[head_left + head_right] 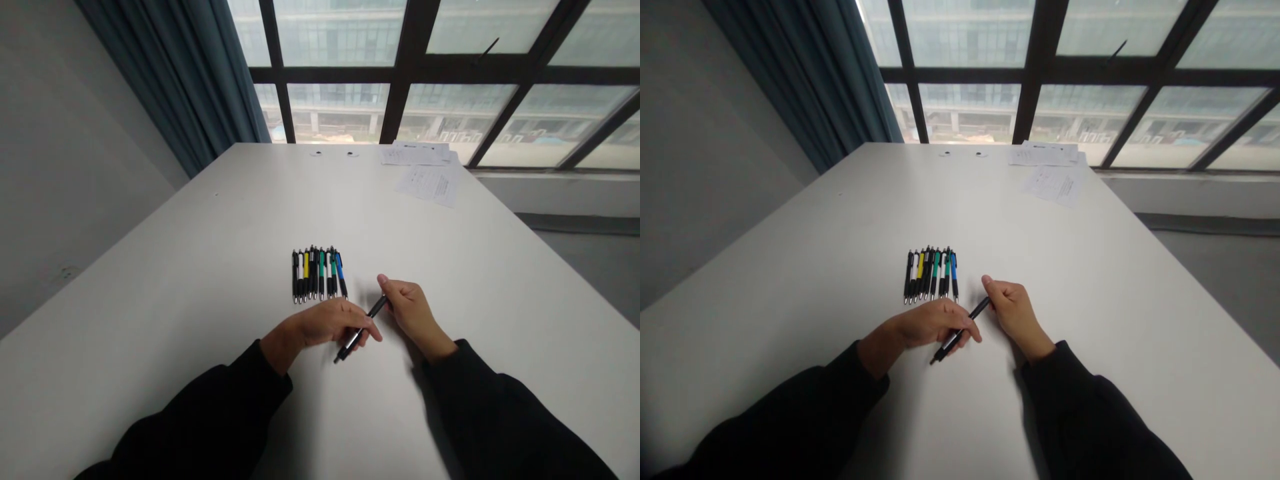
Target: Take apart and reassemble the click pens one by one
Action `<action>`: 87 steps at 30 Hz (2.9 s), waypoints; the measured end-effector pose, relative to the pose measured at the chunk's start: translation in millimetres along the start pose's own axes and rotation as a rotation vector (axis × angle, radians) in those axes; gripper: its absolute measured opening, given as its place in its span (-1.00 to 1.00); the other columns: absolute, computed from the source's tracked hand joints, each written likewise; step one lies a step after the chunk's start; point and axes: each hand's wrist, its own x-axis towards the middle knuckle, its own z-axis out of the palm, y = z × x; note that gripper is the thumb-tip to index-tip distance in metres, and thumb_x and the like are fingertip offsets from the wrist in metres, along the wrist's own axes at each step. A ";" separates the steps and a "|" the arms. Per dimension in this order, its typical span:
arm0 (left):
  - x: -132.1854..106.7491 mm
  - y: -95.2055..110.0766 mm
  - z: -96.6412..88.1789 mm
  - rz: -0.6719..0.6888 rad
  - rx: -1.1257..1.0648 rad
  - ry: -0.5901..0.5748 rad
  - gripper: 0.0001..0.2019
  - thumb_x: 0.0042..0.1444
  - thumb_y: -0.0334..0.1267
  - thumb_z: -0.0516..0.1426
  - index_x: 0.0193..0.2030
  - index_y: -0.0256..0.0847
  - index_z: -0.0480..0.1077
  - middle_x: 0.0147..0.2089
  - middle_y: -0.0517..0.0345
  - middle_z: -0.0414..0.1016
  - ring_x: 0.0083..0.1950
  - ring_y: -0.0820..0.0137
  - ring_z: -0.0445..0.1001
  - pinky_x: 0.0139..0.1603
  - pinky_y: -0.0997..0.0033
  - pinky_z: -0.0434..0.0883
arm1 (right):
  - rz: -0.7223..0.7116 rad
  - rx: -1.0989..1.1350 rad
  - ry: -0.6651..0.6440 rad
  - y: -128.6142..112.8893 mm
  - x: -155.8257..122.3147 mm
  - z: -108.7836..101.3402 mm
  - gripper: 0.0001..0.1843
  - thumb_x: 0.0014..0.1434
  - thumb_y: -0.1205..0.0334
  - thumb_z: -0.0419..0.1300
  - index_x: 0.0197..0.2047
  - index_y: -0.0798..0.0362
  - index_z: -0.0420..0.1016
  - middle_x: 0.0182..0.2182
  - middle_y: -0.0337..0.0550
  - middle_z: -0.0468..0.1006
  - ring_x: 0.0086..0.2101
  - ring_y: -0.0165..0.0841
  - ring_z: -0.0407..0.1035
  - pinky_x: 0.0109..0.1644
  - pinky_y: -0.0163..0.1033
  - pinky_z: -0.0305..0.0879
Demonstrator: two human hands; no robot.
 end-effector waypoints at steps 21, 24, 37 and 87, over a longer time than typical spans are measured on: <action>2.3 -6.1 -2.5 -0.052 -0.093 -0.118 -0.64 0.06 -0.04 0.25 -0.19 -0.32 0.39 -0.37 0.00 0.54 -0.46 0.34 0.56 -0.47 0.44 0.42 | 0.008 0.121 -0.328 -0.2 -4.2 0.7 -0.55 0.22 -0.08 0.12 -0.54 0.10 0.32 -0.66 -0.37 0.17 -0.60 -0.51 0.03 -0.52 -0.35 -0.06; 2.9 -4.2 -2.5 -0.063 -0.117 -0.116 -0.63 0.05 -0.05 0.24 -0.16 -0.34 0.39 -0.37 -0.02 0.54 -0.46 0.30 0.56 -0.46 0.41 0.41 | 0.017 0.186 -0.337 1.9 -4.2 2.5 -0.60 0.22 -0.06 0.13 -0.45 0.11 0.42 -0.67 -0.36 0.26 -0.62 -0.51 0.09 -0.52 -0.36 -0.02; 5.3 -7.8 3.7 0.025 -0.076 0.086 -0.63 0.07 -0.01 0.22 -0.22 -0.26 0.26 -0.34 0.04 0.51 -0.41 0.34 0.56 -0.38 0.39 0.42 | 0.006 0.398 -0.100 2.7 1.7 7.4 -0.70 0.00 0.07 0.37 -0.42 0.12 0.44 -0.66 -0.37 0.34 -0.66 -0.56 0.13 -0.58 -0.40 0.04; 6.2 -10.4 -1.8 0.074 -0.184 0.007 -0.72 0.19 -0.17 0.12 -0.04 -0.29 0.28 -0.29 0.02 0.47 -0.34 0.30 0.54 -0.24 0.25 0.43 | 0.039 0.553 -0.259 0.5 -0.3 -0.6 -0.51 0.11 0.19 0.28 0.13 -0.08 0.36 -0.20 -0.17 0.49 -0.57 -0.56 0.21 -0.62 -0.40 -0.10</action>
